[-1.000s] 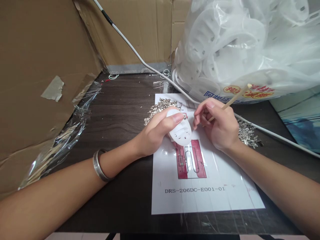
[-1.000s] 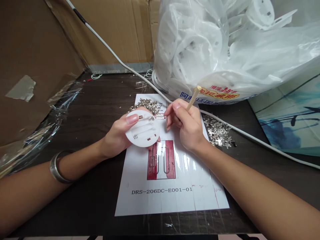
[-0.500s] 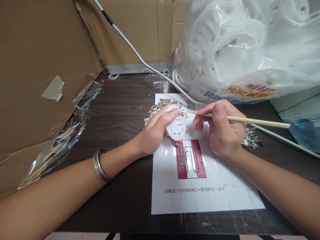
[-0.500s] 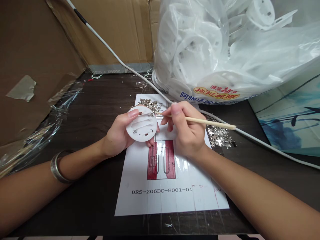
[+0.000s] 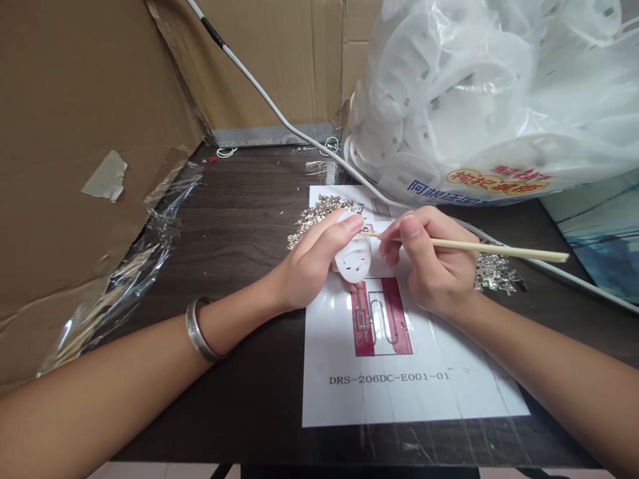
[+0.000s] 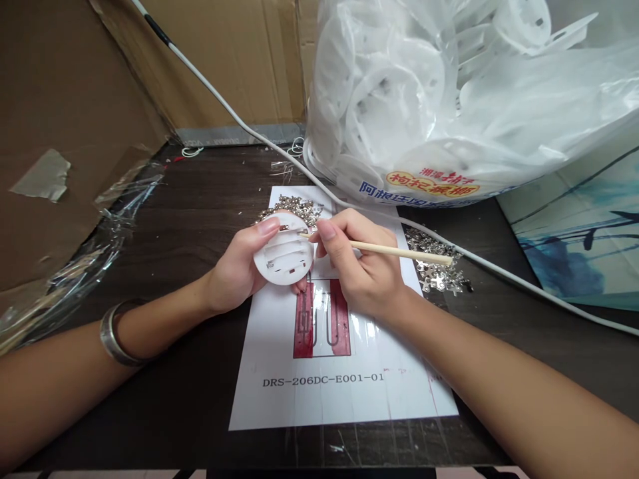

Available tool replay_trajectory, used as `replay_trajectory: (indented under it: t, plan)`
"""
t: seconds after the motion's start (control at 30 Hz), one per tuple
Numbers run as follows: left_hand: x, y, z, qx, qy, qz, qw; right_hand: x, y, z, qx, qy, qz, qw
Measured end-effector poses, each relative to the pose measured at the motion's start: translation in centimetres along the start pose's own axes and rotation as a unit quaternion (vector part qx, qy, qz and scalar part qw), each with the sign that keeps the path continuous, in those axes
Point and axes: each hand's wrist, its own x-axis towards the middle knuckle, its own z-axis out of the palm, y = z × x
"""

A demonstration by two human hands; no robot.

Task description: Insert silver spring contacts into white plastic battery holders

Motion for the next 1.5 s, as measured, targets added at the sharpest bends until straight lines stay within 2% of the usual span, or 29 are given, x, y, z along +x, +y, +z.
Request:
replay_trajectory:
  t: [0.5,0.7,0.83,1.03,1.2,1.37,1.5]
  plan:
    - [0.0,0.0,0.1,0.029,-0.006,0.025,0.999,0.2,-0.2,-0.1,-0.048,-0.037,-0.018,0.998]
    - [0.1,0.3,0.2,-0.013,-0.007,-0.012,1.0,-0.2,-0.2,0.0,0.011,0.042,-0.029,0.999]
    - [0.4,0.7,0.3,-0.069,0.025,-0.046,0.996,0.0,0.4,0.2,0.027,0.077,-0.06,0.995]
    - [0.5,1.1,0.7,-0.109,0.086,-0.053,0.989,0.3,1.0,0.2,0.024,0.064,-0.115,0.991]
    - [0.7,1.1,0.9,-0.122,0.102,-0.049,0.986,0.1,0.8,0.1,-0.002,0.04,-0.12,0.992]
    - [0.8,1.0,0.8,-0.127,0.128,-0.047,0.983,0.1,1.0,0.1,-0.004,0.048,-0.115,0.992]
    - [0.9,1.0,0.6,-0.134,0.123,-0.025,0.983,0.1,0.9,0.2,0.005,0.051,-0.105,0.993]
